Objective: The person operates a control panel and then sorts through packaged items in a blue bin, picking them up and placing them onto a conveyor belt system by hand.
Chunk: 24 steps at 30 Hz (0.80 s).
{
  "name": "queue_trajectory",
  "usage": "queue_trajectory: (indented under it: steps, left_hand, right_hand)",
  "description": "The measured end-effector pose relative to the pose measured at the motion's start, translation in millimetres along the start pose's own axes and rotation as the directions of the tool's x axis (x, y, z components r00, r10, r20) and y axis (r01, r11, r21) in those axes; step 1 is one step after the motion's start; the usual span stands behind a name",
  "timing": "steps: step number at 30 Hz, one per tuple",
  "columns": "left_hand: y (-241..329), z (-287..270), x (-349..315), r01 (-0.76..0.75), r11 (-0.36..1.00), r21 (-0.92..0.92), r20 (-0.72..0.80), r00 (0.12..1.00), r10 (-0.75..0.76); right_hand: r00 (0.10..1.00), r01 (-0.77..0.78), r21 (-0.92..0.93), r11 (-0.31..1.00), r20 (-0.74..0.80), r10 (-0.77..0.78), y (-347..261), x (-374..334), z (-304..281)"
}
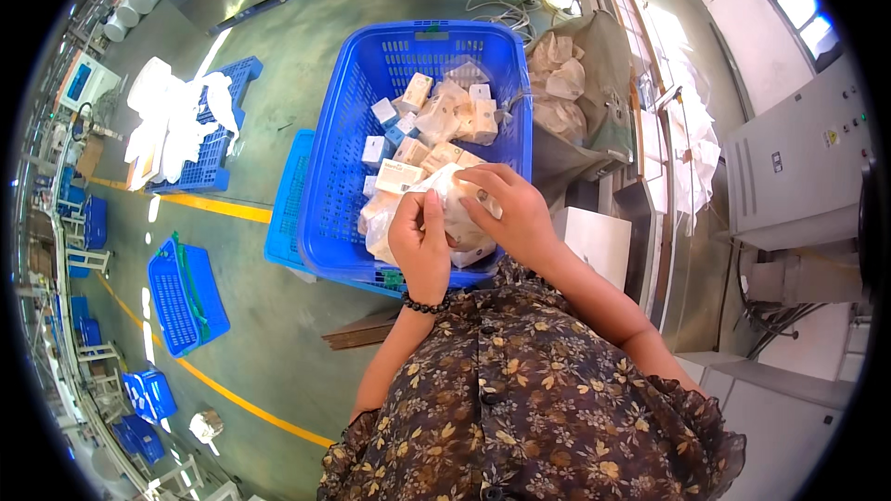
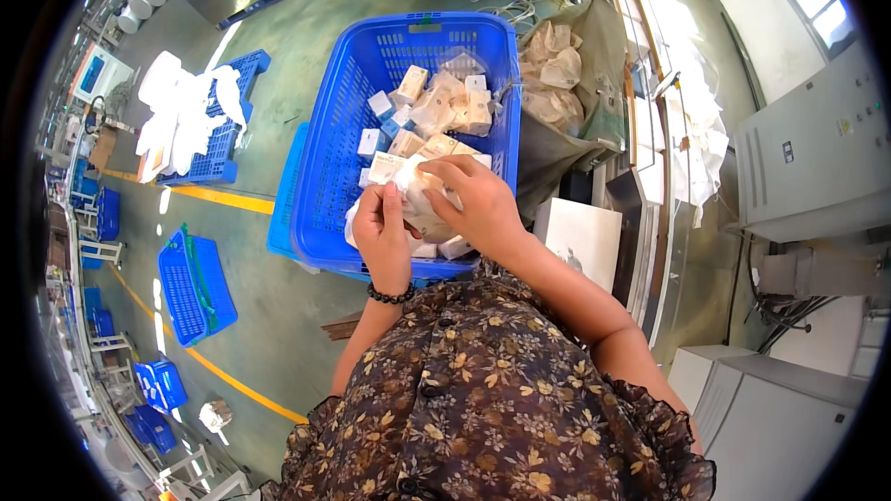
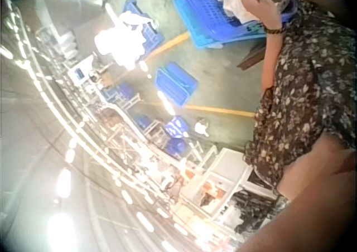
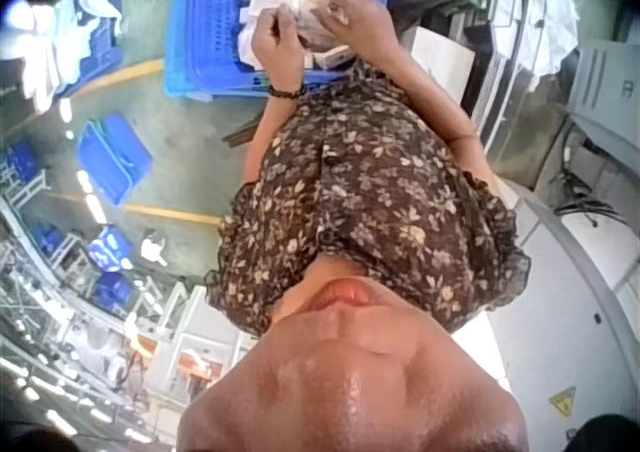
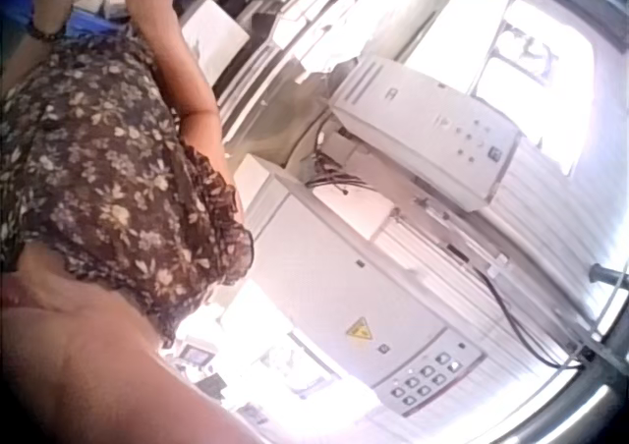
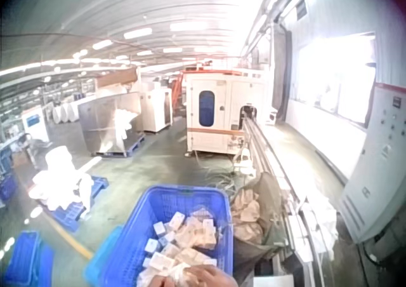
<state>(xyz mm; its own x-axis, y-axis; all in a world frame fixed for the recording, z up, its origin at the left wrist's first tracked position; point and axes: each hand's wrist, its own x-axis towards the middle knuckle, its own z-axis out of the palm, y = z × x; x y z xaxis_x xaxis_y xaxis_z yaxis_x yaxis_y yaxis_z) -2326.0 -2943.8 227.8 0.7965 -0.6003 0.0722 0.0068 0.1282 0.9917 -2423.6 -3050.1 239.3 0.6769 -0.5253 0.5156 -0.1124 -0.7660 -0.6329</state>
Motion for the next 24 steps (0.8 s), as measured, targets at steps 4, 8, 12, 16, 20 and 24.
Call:
queue_trajectory:
  steps: [4,8,12,16,20,24]
  left_hand:
    - [3.7,0.8,-0.1,-0.01,1.0,0.022,0.011,1.0,0.009]
    - [-9.4,-7.0,5.8,0.043,0.994,0.101,0.13,0.99,-0.056]
    - [-21.9,-11.3,11.9,0.198,0.905,-0.377,0.273,0.957,-0.096]
    - [-16.0,-14.5,12.7,0.308,0.722,-0.62,0.372,0.925,-0.076]
    - [-13.0,-16.7,12.1,0.338,0.644,-0.686,0.414,0.91,-0.037]
    - [-11.9,-18.7,10.8,0.337,0.542,-0.77,0.43,0.901,0.051]
  right_hand:
    - [0.993,0.093,0.011,0.996,-0.07,-0.092,20.8,4.3,13.7]
    - [0.998,-0.069,-0.032,0.997,0.002,0.069,22.2,9.9,14.5]
    - [0.916,-0.395,0.37,0.841,0.091,0.39,39.3,25.9,26.8]
    - [0.827,-0.531,0.584,0.614,0.197,0.527,47.7,29.7,29.1]
    - [0.747,-0.546,0.824,0.151,0.398,0.532,48.8,30.9,34.5]
    - [0.604,-0.602,0.76,-0.247,0.635,0.482,40.3,24.5,41.4]
